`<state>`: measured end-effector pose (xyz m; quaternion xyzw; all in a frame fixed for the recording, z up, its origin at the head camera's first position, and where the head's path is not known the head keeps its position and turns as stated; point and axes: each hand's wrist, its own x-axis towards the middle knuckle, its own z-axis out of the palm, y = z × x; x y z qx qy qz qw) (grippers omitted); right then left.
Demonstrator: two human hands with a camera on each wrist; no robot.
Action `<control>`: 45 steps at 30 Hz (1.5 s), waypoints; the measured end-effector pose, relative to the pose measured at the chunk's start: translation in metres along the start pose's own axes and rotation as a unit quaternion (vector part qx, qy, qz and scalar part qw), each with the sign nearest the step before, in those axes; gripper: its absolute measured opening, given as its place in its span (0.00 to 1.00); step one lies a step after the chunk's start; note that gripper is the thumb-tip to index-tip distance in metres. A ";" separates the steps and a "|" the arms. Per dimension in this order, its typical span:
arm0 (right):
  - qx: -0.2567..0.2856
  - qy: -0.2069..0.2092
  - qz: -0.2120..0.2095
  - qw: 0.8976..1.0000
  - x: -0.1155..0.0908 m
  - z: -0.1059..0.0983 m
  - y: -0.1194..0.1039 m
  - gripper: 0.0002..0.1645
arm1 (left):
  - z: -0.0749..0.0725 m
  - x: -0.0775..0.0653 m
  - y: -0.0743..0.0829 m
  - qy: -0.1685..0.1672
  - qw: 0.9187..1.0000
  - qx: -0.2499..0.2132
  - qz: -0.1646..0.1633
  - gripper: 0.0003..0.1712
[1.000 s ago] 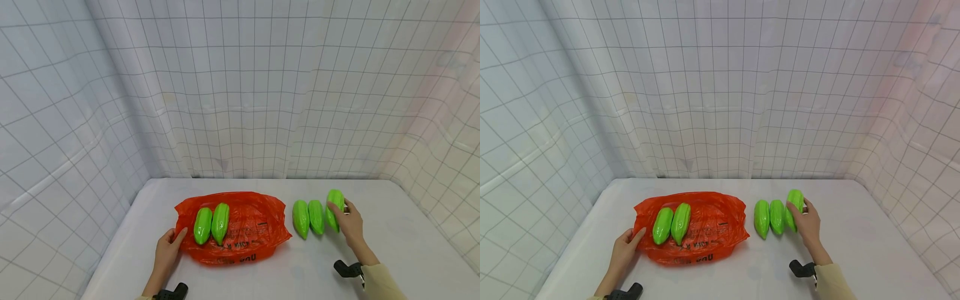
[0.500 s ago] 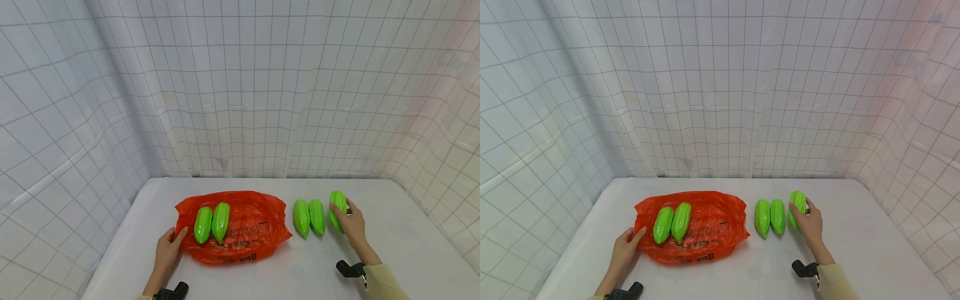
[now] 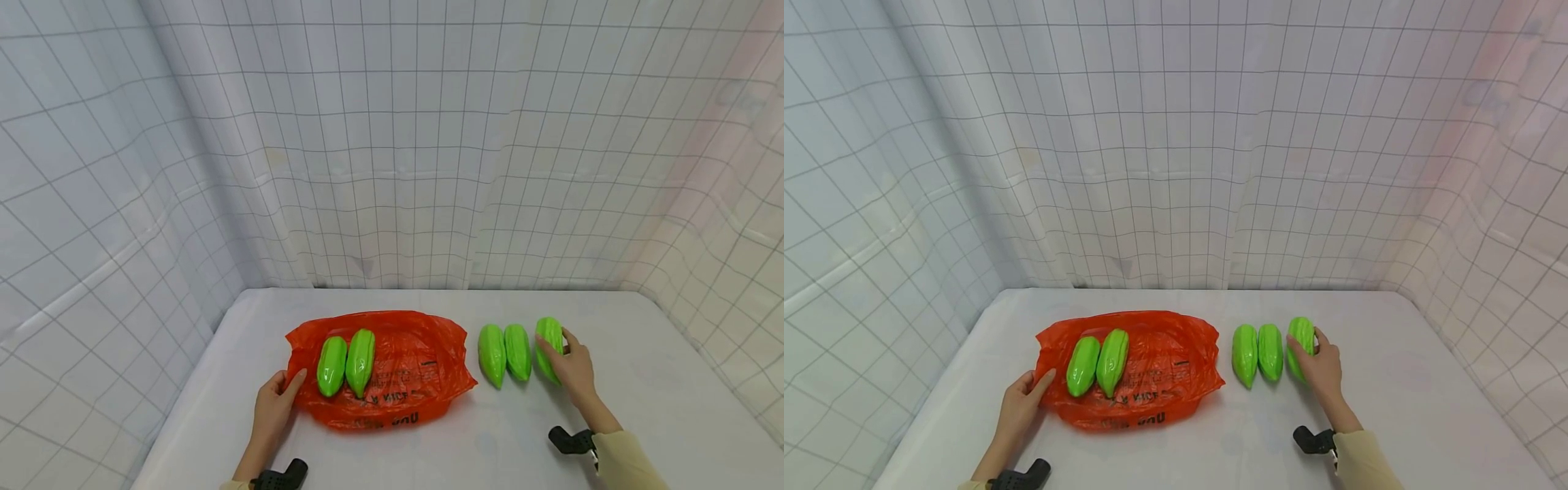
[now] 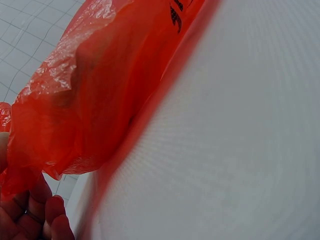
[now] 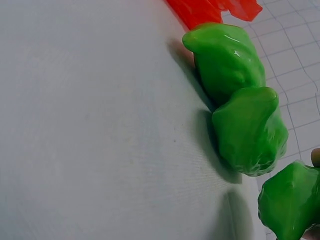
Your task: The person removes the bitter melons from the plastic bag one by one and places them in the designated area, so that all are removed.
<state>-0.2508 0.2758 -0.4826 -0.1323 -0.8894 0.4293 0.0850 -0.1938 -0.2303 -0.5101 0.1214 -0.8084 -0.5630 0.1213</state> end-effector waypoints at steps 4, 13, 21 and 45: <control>-0.017 -0.009 -0.005 1.000 -0.001 0.001 0.001 0.53 | 0.000 -0.001 0.000 0.002 1.000 0.001 0.000 0.23; -0.028 -0.026 -0.011 0.999 0.001 0.004 0.003 0.54 | 0.000 0.000 0.000 0.000 1.000 0.002 0.002 0.23; -0.030 -0.040 -0.007 0.999 0.000 0.004 0.002 0.54 | 0.000 -0.001 0.001 -0.002 1.000 -0.006 0.004 0.23; -0.038 -0.042 -0.009 0.998 0.003 0.008 0.004 0.53 | 0.000 0.001 -0.001 0.006 1.000 -0.003 -0.004 0.23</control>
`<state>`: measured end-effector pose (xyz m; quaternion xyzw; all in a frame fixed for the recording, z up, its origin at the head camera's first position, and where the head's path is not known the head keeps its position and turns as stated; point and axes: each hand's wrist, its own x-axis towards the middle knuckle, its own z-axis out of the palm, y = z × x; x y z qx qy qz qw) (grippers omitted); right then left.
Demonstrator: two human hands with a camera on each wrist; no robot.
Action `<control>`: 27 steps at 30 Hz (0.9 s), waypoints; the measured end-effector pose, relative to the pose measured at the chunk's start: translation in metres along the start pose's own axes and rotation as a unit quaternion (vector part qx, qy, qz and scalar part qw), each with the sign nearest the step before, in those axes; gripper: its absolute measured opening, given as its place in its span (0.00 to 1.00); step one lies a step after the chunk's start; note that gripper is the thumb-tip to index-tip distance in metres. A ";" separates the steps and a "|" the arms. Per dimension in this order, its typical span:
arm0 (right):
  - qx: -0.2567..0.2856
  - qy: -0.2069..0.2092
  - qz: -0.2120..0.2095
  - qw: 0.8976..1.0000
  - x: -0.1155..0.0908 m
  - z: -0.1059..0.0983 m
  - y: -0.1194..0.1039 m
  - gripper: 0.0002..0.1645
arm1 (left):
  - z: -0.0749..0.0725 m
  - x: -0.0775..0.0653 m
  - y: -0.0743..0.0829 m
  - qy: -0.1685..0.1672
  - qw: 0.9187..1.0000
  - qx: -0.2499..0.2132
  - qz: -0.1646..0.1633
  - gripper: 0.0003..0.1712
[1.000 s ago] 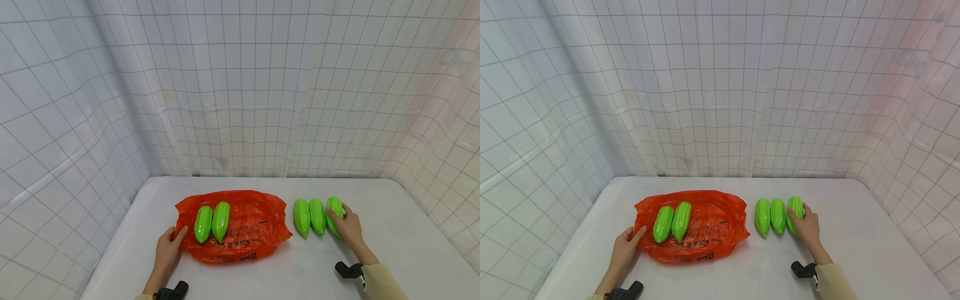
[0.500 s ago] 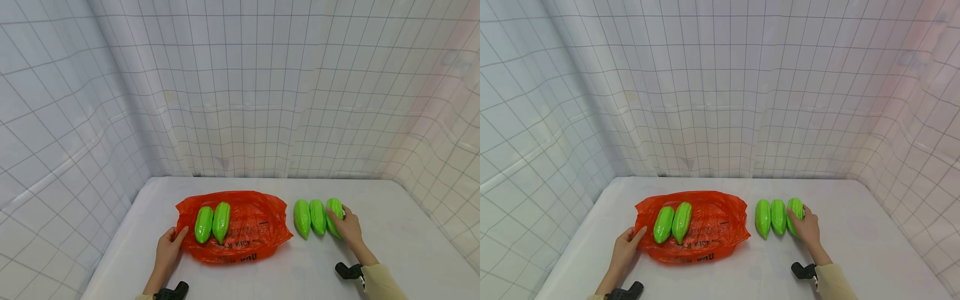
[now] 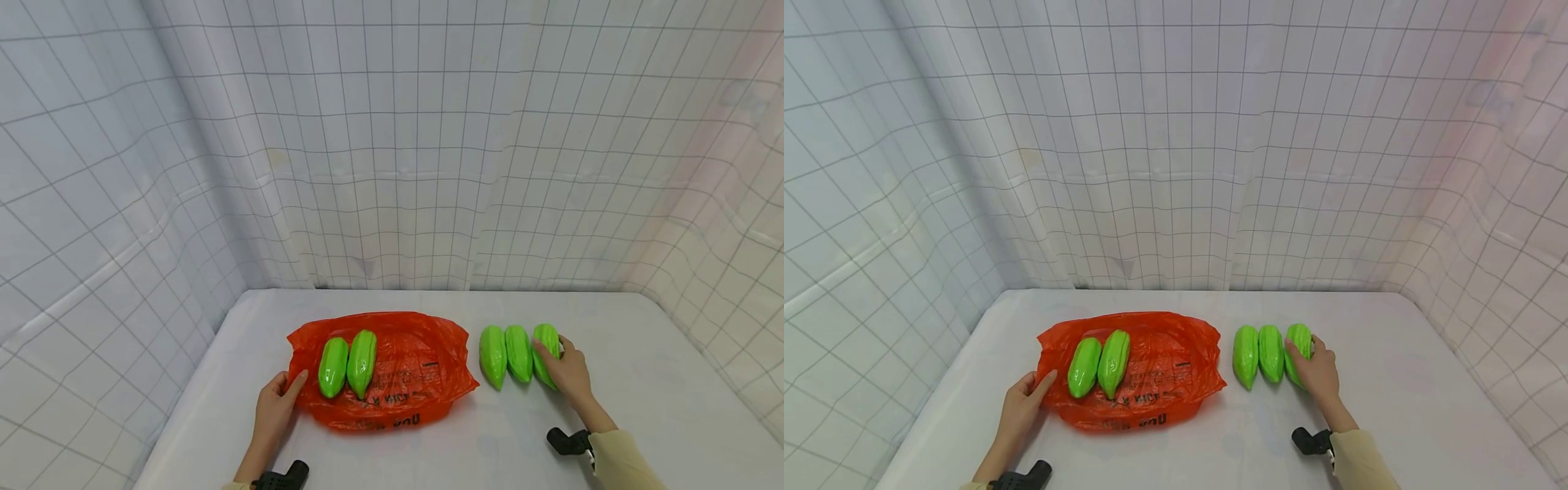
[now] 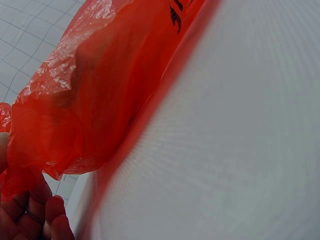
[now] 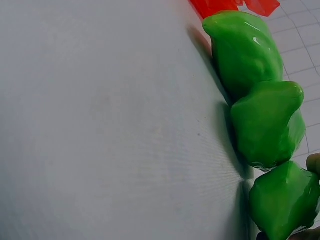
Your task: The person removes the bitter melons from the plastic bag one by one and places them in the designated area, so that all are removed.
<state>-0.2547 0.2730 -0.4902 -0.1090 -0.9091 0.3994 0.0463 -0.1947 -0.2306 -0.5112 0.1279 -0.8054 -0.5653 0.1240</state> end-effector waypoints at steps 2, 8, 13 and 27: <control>-0.004 -0.002 -0.001 1.000 0.001 0.000 0.001 0.53 | 0.000 0.000 0.000 0.000 1.000 0.001 -0.003 0.23; -0.008 -0.013 -0.002 1.000 0.002 0.001 0.003 0.54 | 0.000 0.000 0.000 0.000 1.000 0.002 -0.004 0.24; -0.013 -0.017 -0.001 1.000 0.004 0.000 0.003 0.55 | 0.000 -0.001 0.001 -0.003 1.000 0.002 0.005 0.23; -0.026 -0.027 0.002 0.999 0.004 0.001 0.003 0.55 | -0.001 -0.001 0.001 -0.002 1.000 0.003 0.007 0.23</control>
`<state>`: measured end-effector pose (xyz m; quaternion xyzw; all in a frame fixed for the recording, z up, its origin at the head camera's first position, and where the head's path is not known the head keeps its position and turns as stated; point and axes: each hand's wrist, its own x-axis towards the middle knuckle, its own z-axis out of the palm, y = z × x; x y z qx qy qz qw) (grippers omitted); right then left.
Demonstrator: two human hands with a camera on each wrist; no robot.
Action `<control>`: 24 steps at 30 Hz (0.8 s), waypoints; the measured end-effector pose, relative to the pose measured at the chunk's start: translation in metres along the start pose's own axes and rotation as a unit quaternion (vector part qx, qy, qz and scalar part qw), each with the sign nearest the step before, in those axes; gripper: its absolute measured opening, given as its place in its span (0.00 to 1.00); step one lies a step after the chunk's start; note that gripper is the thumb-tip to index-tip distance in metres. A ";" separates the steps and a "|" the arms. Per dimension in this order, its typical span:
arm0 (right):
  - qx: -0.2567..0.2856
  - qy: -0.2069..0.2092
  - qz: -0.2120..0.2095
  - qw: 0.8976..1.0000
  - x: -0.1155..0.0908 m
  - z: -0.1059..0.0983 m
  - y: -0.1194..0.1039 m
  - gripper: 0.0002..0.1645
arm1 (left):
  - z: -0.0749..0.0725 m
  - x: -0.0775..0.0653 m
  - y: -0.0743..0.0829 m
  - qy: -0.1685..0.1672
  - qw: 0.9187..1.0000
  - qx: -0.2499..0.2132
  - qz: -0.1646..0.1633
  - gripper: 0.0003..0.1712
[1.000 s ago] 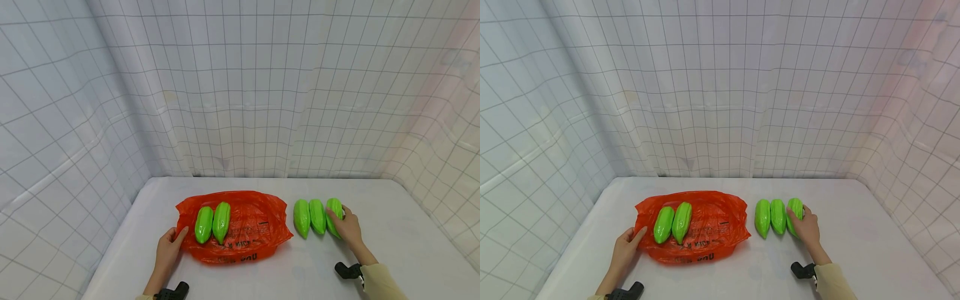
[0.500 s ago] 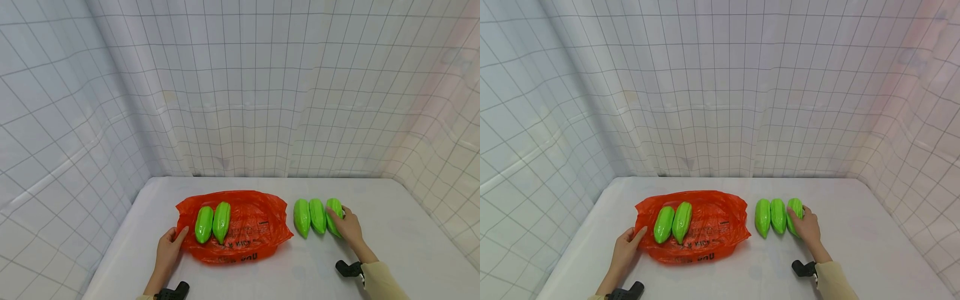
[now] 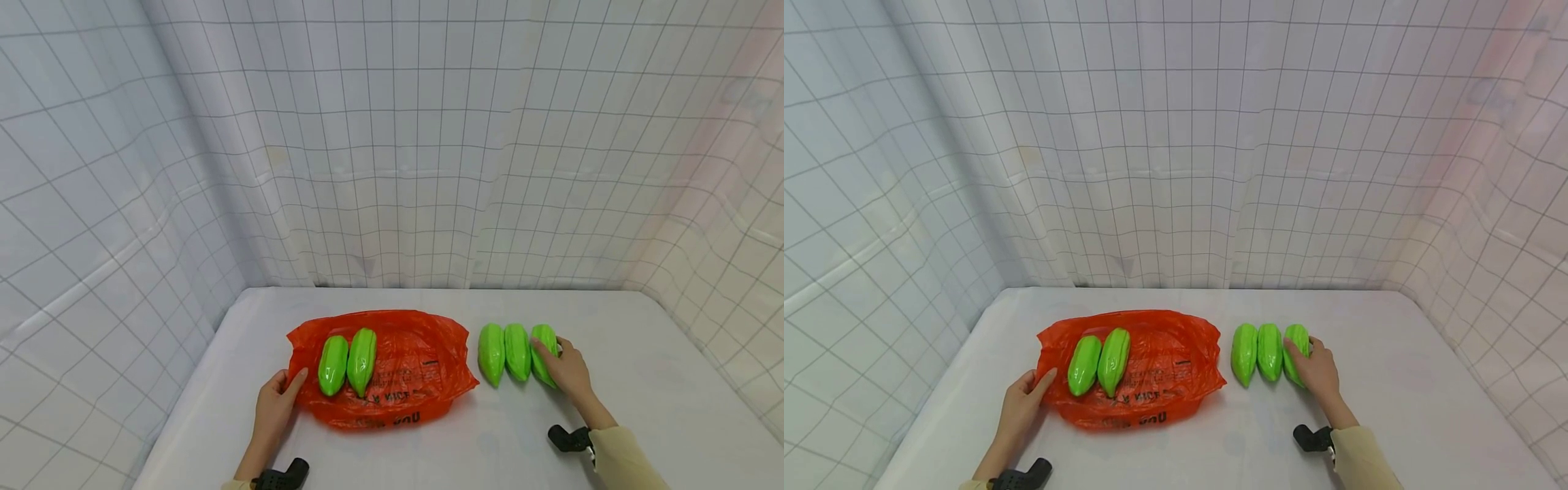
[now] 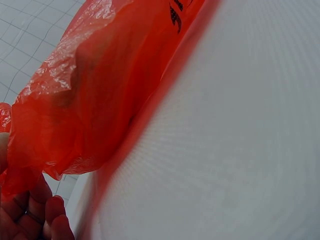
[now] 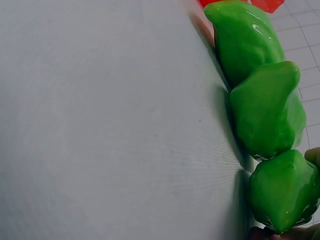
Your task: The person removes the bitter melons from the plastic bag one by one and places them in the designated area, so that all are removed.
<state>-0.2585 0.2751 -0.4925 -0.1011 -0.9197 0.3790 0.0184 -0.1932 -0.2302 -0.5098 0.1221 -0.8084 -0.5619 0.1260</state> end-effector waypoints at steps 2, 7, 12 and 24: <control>-0.003 -0.002 0.000 1.000 0.000 0.000 -0.001 0.54 | 0.000 0.000 0.000 -0.001 1.000 0.000 -0.001 0.23; -0.013 -0.006 0.000 1.000 -0.001 -0.002 -0.005 0.53 | 0.000 0.000 0.000 -0.002 1.000 0.002 -0.003 0.23; -0.020 -0.016 0.003 1.000 0.000 -0.004 -0.005 0.53 | 0.000 0.001 0.000 -0.002 1.000 0.003 -0.004 0.23; -0.028 -0.028 0.008 0.999 0.001 -0.005 -0.006 0.55 | 0.000 0.001 -0.001 -0.005 1.000 -0.005 -0.004 0.23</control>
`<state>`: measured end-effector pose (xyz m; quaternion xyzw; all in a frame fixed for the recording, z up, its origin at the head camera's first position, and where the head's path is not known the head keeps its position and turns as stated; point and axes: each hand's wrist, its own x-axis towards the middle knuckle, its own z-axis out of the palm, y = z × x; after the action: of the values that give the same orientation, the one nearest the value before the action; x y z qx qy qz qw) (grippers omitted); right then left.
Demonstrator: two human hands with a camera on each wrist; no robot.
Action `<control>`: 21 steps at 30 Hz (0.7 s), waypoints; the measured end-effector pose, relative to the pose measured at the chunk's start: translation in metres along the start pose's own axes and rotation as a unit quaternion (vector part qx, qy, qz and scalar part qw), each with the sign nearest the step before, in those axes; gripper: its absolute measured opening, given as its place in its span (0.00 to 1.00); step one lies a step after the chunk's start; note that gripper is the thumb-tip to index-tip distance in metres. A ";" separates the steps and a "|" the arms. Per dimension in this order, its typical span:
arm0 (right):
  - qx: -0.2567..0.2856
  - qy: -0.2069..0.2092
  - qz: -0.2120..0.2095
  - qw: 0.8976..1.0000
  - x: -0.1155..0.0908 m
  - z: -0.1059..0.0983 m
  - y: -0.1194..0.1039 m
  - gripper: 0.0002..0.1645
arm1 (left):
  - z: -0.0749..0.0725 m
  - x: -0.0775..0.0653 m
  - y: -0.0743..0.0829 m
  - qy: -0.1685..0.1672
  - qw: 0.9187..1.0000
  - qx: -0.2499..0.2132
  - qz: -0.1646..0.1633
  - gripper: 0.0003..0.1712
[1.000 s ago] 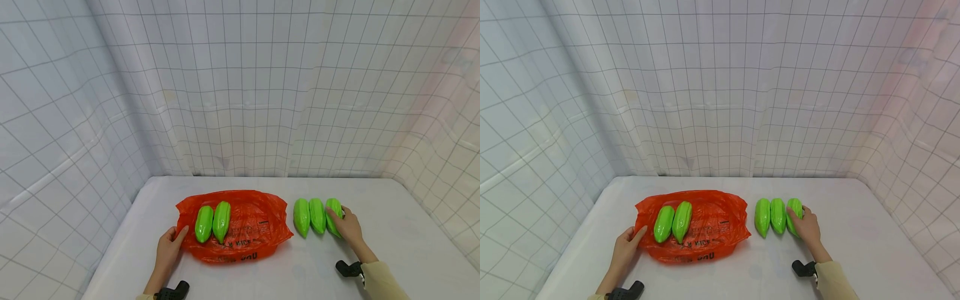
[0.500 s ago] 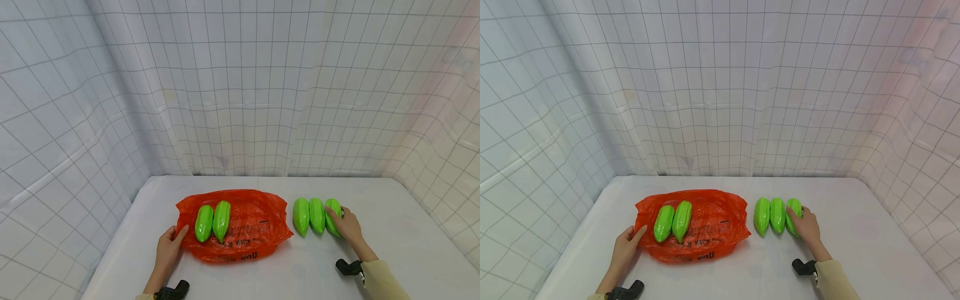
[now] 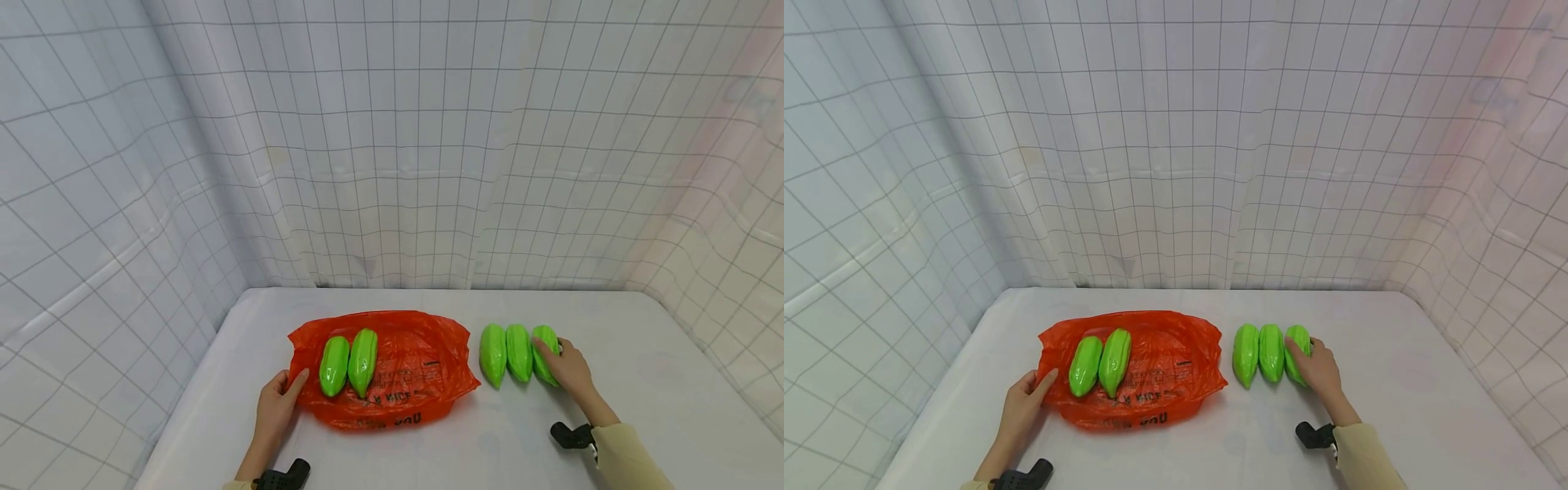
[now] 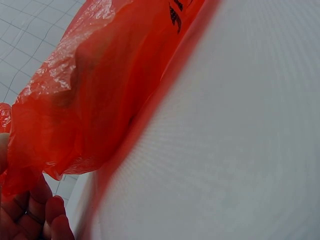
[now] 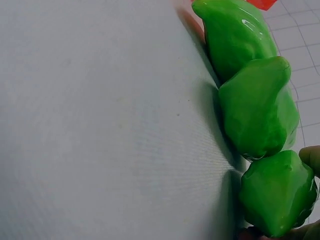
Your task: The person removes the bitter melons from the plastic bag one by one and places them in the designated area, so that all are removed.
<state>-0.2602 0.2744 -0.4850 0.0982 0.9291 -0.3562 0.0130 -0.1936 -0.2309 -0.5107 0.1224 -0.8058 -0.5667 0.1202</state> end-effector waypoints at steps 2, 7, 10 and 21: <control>0.001 -0.001 0.003 1.000 -0.001 0.000 -0.001 0.55 | 0.000 0.000 0.000 0.000 1.000 -0.001 0.001 0.23; 0.002 0.002 0.007 1.000 -0.002 0.000 -0.001 0.55 | 0.000 0.000 0.000 0.000 1.000 -0.001 0.002 0.23; -0.001 0.010 0.002 1.000 -0.003 0.000 -0.001 0.55 | 0.000 0.000 0.000 -0.001 1.000 0.002 0.001 0.23; -0.013 0.044 -0.019 0.999 -0.003 0.006 0.005 0.52 | 0.001 0.000 0.000 0.002 1.000 0.008 -0.002 0.23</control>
<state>-0.2562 0.2735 -0.4921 0.0965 0.9349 -0.3398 -0.0336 -0.1938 -0.2304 -0.5111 0.1265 -0.8098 -0.5602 0.1199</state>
